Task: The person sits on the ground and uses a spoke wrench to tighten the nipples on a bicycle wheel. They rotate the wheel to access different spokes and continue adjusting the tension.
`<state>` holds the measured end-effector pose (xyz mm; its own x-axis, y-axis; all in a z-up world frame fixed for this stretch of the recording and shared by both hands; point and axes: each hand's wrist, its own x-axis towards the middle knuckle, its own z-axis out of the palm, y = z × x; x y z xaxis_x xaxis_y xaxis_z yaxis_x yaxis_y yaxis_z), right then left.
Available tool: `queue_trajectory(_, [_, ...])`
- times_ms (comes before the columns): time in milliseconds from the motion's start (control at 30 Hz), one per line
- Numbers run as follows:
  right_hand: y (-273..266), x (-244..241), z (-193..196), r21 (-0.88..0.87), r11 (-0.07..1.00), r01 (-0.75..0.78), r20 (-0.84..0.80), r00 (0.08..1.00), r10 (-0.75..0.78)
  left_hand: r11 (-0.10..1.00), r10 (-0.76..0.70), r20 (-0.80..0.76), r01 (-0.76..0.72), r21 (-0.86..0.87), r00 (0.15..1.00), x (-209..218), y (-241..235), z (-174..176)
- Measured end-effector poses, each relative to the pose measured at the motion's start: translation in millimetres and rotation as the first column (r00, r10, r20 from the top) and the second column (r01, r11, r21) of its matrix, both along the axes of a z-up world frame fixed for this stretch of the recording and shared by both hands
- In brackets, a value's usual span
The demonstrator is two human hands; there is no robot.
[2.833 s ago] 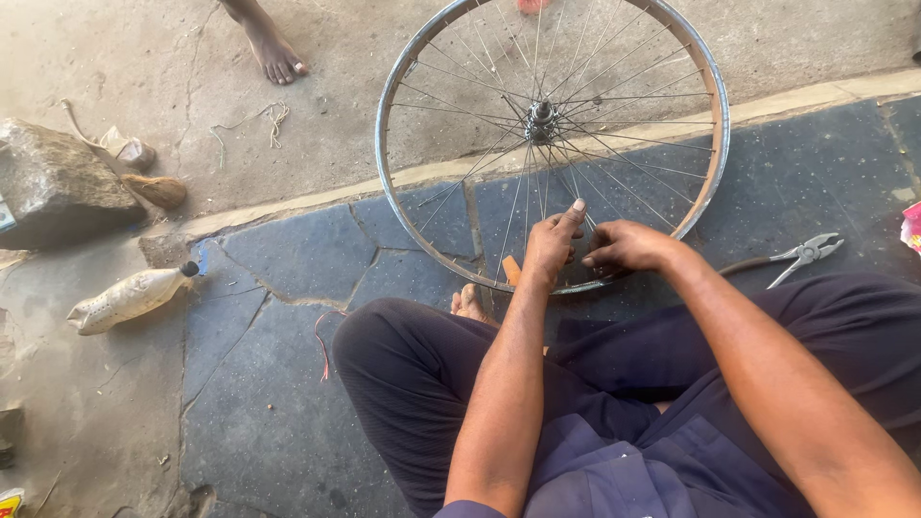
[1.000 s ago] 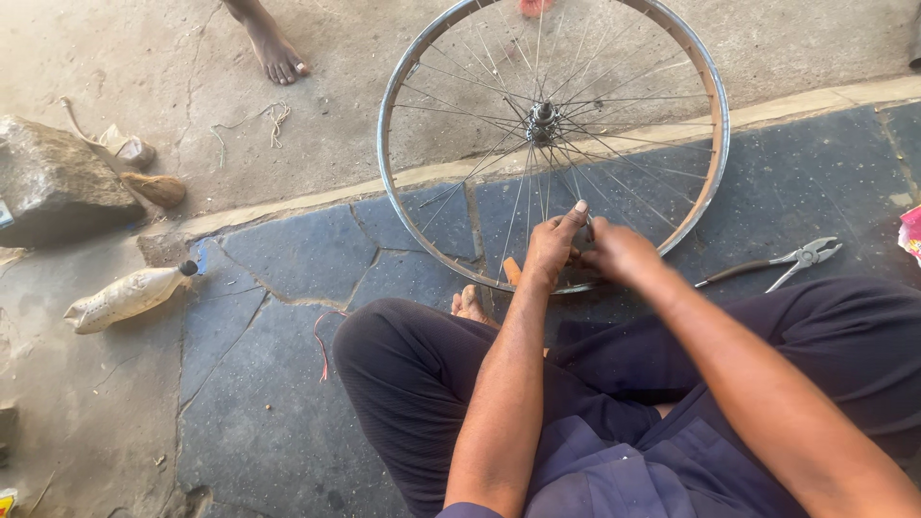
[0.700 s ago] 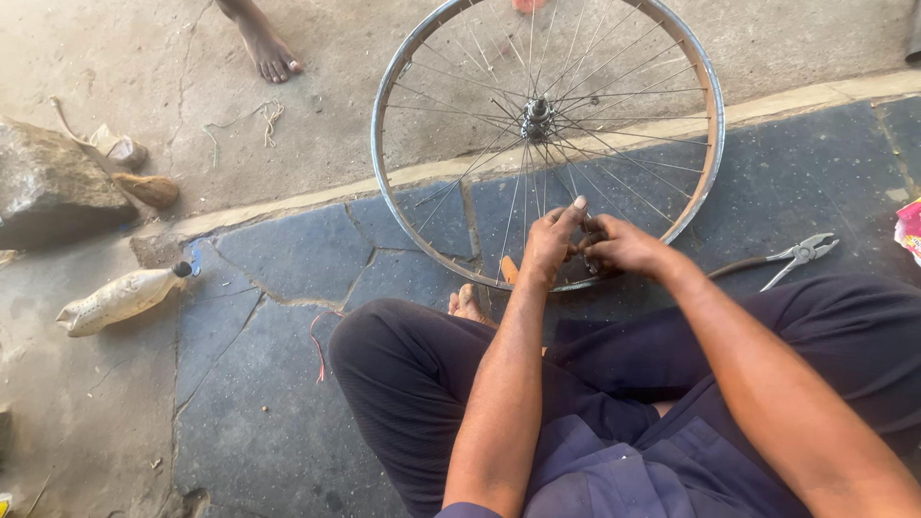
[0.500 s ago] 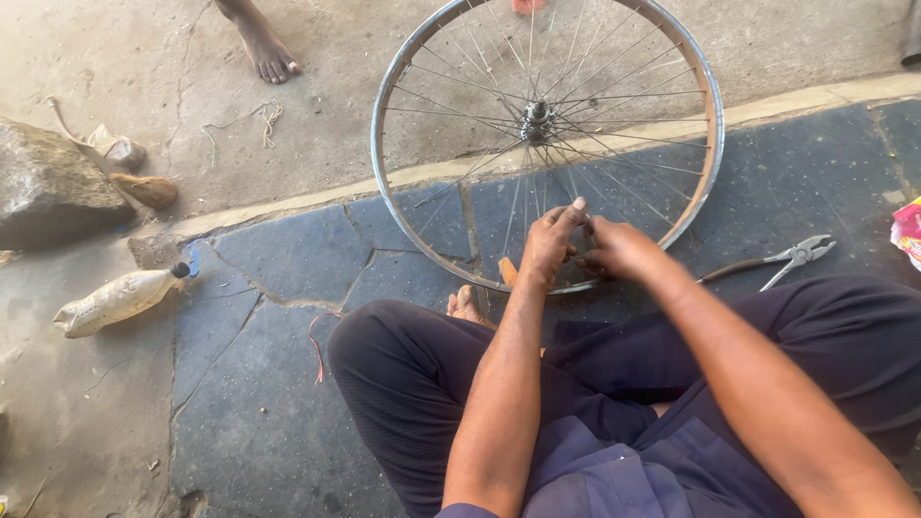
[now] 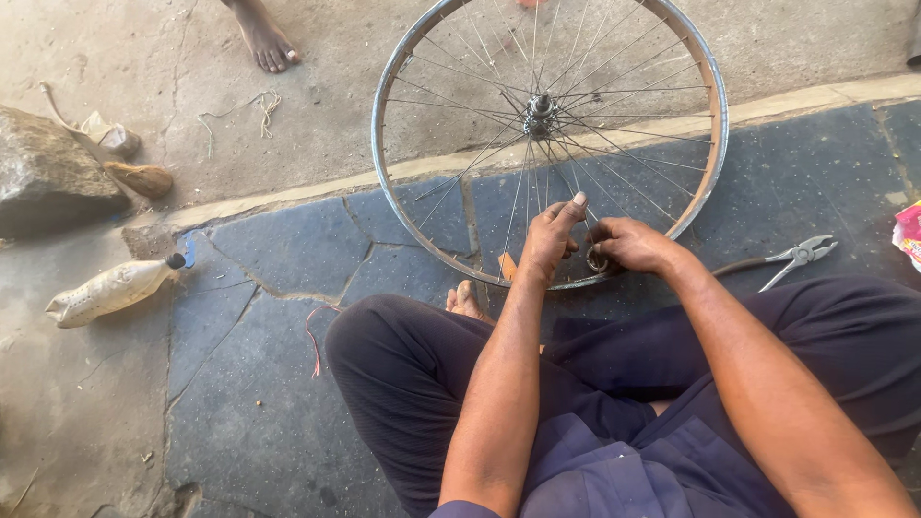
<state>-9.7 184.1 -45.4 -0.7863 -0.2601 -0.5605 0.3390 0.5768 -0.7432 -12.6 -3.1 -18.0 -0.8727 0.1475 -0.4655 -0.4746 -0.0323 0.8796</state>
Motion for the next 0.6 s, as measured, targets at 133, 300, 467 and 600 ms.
queue_trajectory(133, [-3.0,1.1,2.0,0.056,0.998,-0.007,-0.035,0.999,0.009,1.0,-0.004,0.003,0.004,-0.005,1.0,-0.3,0.1,-0.8])
queue_trajectory(300, [-9.2,4.8,21.8,0.182,0.983,-0.037,-0.119,0.991,0.059,1.0,-0.001,0.017,0.001,-0.01,1.0,-0.1,0.4,-0.1])
queue_trajectory(467, [-29.5,12.3,47.5,0.426,0.905,0.004,-0.191,0.978,0.085,1.0,-0.013,0.019,0.013,0.0,1.0,-0.8,0.0,-3.2])
queue_trajectory(600, [-29.0,11.6,28.6,0.369,0.929,-0.027,-0.093,0.993,0.066,0.999,-0.001,0.026,0.0,0.037,1.0,-2.9,-0.2,-6.3])
